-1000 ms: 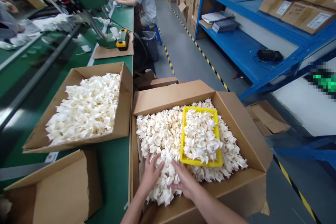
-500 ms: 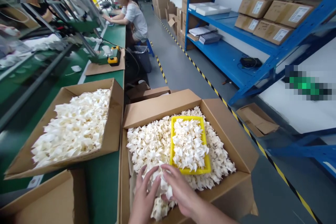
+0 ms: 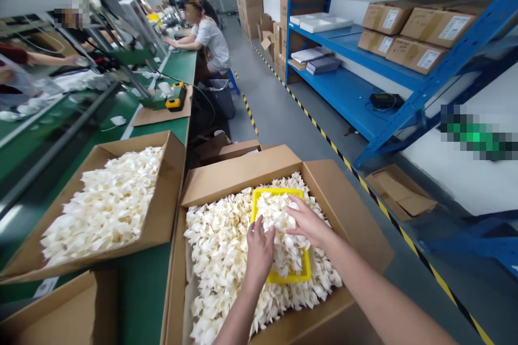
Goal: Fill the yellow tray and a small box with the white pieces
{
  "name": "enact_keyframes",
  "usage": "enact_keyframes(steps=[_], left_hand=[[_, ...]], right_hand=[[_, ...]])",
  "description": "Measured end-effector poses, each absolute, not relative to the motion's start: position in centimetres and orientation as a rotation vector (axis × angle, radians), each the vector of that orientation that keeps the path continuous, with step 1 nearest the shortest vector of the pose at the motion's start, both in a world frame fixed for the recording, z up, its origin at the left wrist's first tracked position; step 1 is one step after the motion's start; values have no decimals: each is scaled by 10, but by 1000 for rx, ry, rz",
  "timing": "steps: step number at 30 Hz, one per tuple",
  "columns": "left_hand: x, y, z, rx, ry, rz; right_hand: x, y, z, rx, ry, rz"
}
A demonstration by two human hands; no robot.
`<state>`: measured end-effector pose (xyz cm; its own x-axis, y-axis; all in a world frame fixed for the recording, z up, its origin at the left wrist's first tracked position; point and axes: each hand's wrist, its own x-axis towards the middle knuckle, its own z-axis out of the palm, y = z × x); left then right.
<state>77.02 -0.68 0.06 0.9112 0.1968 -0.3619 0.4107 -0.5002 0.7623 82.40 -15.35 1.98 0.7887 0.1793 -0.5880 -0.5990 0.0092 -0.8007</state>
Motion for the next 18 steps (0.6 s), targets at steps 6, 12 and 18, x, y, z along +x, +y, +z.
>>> enact_keyframes(steps=[6,12,18], left_hand=[[750,-7,6,2233,350,-406],[720,4,14,2315,286,-349],[707,32,0,2275,524,-195]], right_hand=[[837,-167,1,-1662,236,579],[805,-197,-35,-1872,272,382],[779,-198,-67,-1846,352,529]])
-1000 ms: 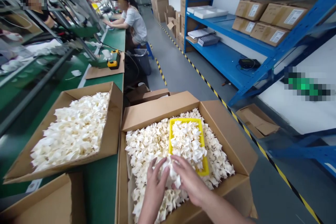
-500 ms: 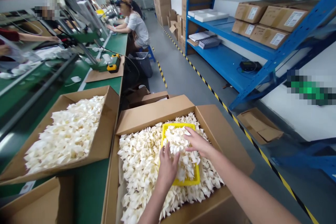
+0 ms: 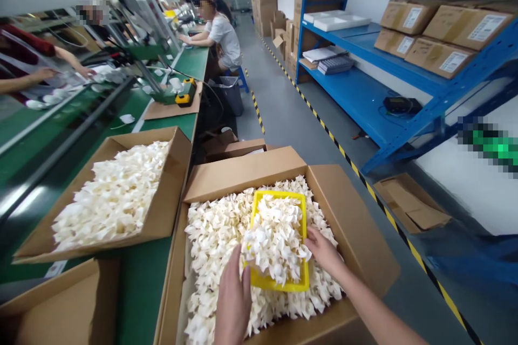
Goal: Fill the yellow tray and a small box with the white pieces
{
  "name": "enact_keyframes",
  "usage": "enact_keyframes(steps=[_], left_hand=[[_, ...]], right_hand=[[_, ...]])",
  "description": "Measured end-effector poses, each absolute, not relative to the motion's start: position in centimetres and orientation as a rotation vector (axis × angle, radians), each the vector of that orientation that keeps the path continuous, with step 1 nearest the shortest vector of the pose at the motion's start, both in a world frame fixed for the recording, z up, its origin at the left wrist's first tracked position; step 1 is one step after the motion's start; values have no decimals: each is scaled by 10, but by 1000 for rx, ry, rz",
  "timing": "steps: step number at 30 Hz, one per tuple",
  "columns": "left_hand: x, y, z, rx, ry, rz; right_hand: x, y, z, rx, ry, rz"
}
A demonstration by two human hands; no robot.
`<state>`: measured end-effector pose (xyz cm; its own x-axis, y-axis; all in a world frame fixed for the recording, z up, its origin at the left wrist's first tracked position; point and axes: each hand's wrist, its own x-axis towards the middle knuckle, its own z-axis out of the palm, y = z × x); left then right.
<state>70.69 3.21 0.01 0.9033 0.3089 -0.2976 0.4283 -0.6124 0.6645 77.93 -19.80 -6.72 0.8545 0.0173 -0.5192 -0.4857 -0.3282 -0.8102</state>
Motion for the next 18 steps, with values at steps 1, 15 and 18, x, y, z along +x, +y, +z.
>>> enact_keyframes(steps=[1,15,18], left_hand=[[710,35,-5,2251,563,-184],[745,-18,-29,2436,336,-50],[741,-20,-24,2454,256,-11]], right_hand=[[779,-194,-69,-1828,345,569],[785,-171,-69,-1935,305,602],[787,-176,-77,-2010,286,610]])
